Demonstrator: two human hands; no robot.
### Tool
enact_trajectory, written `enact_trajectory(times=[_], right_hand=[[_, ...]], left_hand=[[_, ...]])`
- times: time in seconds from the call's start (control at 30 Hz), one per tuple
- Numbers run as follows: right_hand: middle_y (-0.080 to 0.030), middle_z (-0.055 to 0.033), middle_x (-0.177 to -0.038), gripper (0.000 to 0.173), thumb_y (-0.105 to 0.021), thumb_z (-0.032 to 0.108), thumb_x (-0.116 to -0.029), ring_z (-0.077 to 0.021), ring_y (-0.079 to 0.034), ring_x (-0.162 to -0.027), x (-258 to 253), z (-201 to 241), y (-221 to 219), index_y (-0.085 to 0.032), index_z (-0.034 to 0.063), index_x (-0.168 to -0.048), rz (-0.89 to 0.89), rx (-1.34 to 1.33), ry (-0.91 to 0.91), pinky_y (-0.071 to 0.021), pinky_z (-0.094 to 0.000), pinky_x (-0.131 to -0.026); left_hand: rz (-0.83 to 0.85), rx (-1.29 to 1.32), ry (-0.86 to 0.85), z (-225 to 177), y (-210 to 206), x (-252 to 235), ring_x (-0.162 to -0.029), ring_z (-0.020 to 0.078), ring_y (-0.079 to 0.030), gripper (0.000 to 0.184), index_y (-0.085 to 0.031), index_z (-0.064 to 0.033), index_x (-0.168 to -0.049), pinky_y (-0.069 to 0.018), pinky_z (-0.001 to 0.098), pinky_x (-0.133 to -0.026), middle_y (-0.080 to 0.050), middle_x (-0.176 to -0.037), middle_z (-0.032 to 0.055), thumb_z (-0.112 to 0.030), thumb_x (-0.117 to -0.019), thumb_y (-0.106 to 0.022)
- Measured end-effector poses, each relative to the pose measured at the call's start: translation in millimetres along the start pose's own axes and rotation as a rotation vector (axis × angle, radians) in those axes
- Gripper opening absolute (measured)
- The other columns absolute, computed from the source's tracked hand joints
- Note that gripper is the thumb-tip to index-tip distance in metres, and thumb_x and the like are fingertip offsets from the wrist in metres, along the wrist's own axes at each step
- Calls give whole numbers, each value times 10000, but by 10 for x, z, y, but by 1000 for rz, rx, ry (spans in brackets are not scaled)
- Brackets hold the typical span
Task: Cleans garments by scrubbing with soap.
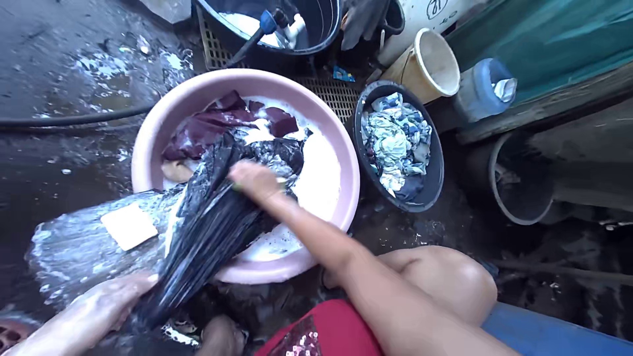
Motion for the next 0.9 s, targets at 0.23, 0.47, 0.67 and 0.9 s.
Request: enact_trajectory(times=[0.23, 0.47, 0.67, 0.9], right_hand=[[-733, -197, -1092, 420, -439, 420, -1042, -423, -698, -1040, -150, -1583, 233, -674, 149, -1261, 268, 52, -638, -529, -676, -816], [-716, -219, -1011, 374, -498, 359, -1021, -423, -686, -981, 203, -1974, 1059, -711, 55, -1069, 97, 43, -663, -508, -678, -796], [-708, -149, -889, 340, -645, 368, -990, -316, -704, -814, 759, 189, 395, -684, 37, -1059, 155, -227, -231, -582, -542, -696], [-770, -50, -861, 109, -701, 116, -909, -188, -739, -844, 844, 953, -76, -806, 95, -889, -199, -220, 489, -605, -381, -757]], left_hand=[[-515, 55, -404, -1104, 226, -42, -890, 241, -662, 436, -693, -11, -1078, -511, 543, -832, -689, -944, 138, -376, -1075, -453], [-425, 721, -357, -1046, 316, 29, -723, 57, -671, 256, -659, -237, -1096, -592, 288, -615, -686, -863, -63, -364, -1080, -438], [-14, 13, -73, -134, -175, -124, -722, 151, -611, 253, -619, -81, -1160, -528, 408, -660, -638, -888, 63, -291, -1053, -529], [143, -192, -89, 160, -81, 102, -713, 275, -631, 368, -607, -65, -1151, -515, 538, -647, -631, -863, 137, -408, -1039, -539]])
Point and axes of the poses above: each hand's wrist, its own x-axis away from the middle knuckle, its own y-axis out of the back of the hand, z = x × y, the point moved 4 cm from there along -x, towards the middle knuckle
